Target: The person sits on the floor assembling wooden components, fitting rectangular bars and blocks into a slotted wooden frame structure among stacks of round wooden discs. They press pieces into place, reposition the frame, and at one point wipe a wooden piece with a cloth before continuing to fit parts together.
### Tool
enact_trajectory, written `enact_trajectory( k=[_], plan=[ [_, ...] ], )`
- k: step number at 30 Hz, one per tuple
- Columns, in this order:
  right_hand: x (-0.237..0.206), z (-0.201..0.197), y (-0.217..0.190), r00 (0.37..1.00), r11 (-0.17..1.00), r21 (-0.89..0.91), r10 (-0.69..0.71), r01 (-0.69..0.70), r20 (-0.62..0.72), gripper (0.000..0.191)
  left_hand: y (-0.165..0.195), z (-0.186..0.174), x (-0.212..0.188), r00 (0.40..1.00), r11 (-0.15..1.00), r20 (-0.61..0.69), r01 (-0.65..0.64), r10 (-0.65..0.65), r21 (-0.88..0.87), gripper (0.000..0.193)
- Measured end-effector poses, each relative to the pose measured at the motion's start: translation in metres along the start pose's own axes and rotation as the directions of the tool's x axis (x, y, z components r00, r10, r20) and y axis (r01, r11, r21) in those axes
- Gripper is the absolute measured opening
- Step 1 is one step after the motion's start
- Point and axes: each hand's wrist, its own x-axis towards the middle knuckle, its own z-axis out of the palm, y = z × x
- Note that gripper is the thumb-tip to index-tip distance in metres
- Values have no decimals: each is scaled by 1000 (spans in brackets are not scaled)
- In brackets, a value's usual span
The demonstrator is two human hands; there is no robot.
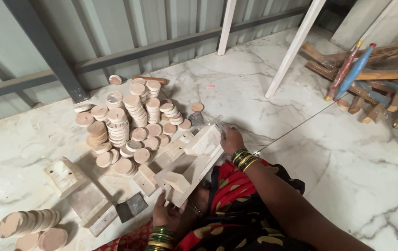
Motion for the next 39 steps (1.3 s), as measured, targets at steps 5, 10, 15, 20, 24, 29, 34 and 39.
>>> enact_trajectory(
  k=[5,10,15,20,24,29,34,39],
  plan=[
    [-12,-6,0,998,990,128,67,-66,-4,37,-3,-6,5,983,985,-160,-64,90,161,39],
    [-18,-9,4,972,928,289,227,-236,64,29,-8,13,-16,985,962,-92,-120,146,244,34],
    [-22,4,17,959,680,701,285,-215,18,38,-2,34,-40,888,752,14,-397,459,527,33],
    [-23,14,24,879,194,893,351,-407,324,53,25,39,-31,642,318,435,-726,631,610,46],
    [-25,16,25,825,198,822,336,-534,455,51,43,36,-6,529,180,568,-811,630,556,52],
    [-29,16,24,888,508,729,272,-459,370,52,42,27,0,645,129,461,-654,610,745,48],
    [-31,10,28,899,670,616,407,-414,162,47,36,36,-19,540,61,682,-804,494,592,77],
    [-32,-3,30,929,801,481,358,-357,94,35,25,54,-40,407,-407,783,-688,470,602,131]
  ],
)
